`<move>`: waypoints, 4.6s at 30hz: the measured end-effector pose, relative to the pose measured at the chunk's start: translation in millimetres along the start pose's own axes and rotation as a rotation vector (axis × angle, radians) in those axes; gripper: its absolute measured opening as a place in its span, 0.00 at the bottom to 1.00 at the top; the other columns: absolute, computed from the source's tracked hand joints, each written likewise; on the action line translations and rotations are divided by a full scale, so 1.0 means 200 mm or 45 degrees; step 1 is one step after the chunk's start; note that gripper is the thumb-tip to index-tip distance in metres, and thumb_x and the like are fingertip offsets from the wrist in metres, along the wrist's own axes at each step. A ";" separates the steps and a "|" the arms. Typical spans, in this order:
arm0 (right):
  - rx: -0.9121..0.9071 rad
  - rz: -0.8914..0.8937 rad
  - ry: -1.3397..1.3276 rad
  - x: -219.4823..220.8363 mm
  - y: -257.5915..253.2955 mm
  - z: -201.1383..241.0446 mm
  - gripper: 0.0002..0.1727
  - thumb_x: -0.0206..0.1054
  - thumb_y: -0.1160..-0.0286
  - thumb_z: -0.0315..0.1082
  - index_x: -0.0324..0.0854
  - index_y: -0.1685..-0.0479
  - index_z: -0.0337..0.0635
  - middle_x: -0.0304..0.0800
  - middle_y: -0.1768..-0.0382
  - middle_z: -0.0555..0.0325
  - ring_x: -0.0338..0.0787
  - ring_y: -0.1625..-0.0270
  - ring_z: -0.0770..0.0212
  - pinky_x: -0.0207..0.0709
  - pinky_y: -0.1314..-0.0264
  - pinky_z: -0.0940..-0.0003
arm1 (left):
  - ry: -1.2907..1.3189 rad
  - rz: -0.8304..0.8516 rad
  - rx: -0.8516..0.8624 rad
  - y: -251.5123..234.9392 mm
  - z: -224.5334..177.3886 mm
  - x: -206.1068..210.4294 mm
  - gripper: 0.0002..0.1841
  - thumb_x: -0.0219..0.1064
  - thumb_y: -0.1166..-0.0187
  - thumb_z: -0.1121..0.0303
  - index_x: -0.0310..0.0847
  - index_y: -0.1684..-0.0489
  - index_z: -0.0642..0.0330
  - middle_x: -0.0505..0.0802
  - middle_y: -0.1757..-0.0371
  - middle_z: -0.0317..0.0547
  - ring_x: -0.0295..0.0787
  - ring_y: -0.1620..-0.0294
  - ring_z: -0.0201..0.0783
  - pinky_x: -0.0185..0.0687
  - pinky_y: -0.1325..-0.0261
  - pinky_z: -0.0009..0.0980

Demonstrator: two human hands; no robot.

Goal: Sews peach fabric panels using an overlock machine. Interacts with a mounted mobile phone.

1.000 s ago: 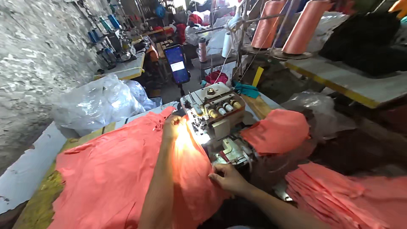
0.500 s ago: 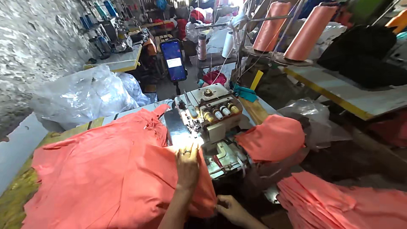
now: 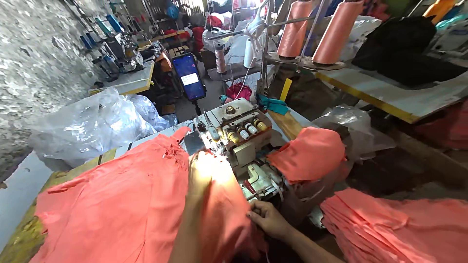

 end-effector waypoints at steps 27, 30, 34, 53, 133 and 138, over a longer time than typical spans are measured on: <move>0.285 -0.050 1.310 0.01 -0.45 0.30 0.27 0.65 0.31 0.36 0.74 0.30 0.37 0.89 0.51 0.37 0.89 0.41 0.38 0.74 0.35 0.40 | -0.316 0.061 -0.512 0.85 0.04 0.12 0.41 0.74 0.27 0.45 0.79 0.37 0.84 0.86 0.39 0.81 0.85 0.36 0.75 0.77 0.33 0.67; 0.431 0.006 1.424 -0.08 -0.46 0.28 0.23 0.64 0.27 0.32 0.78 0.32 0.37 0.88 0.42 0.36 0.85 0.33 0.37 0.67 0.25 0.38 | -0.140 0.386 -0.520 0.87 0.07 -0.02 0.24 0.66 0.15 0.59 0.83 0.37 0.76 0.92 0.45 0.71 0.90 0.39 0.66 0.79 0.30 0.61; 0.248 -0.006 0.963 -0.18 -0.37 0.23 0.14 0.64 0.30 0.24 0.83 0.46 0.30 0.89 0.55 0.38 0.89 0.50 0.43 0.79 0.44 0.44 | -0.214 0.157 -0.208 0.78 0.11 -0.52 0.13 0.76 0.27 0.70 0.90 0.53 0.73 0.93 0.56 0.68 0.92 0.50 0.67 0.82 0.43 0.66; -0.449 -0.187 0.797 0.10 -0.48 0.14 0.16 0.74 0.29 0.37 0.87 0.69 0.28 0.88 0.69 0.41 0.89 0.62 0.49 0.81 0.54 0.56 | -0.204 -0.370 0.021 0.91 0.04 0.29 0.17 0.76 0.33 0.63 0.89 0.61 0.73 0.93 0.62 0.64 0.91 0.58 0.65 0.84 0.51 0.61; 0.168 0.204 0.481 0.12 -0.41 0.41 0.30 0.36 0.03 0.49 0.77 0.28 0.37 0.85 0.61 0.49 0.83 0.66 0.59 0.80 0.58 0.59 | -0.165 0.691 -0.412 0.57 -0.50 -0.11 0.25 0.60 0.17 0.76 0.67 0.21 0.74 0.86 0.33 0.70 0.86 0.32 0.62 0.78 0.27 0.55; 0.329 -0.214 0.878 -0.09 -0.45 0.43 0.33 0.41 0.03 0.44 0.86 0.56 0.25 0.89 0.54 0.33 0.87 0.45 0.42 0.74 0.35 0.44 | 0.109 -0.210 0.258 0.81 -0.40 0.17 0.26 0.76 0.37 0.61 0.84 0.45 0.75 0.89 0.51 0.65 0.92 0.63 0.50 0.90 0.61 0.41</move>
Point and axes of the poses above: each hand's wrist, its own y-axis away from the middle knuckle, its own x-axis out of the palm, z = x × y, the point moved 3 cm from there along -y, towards the middle knuckle
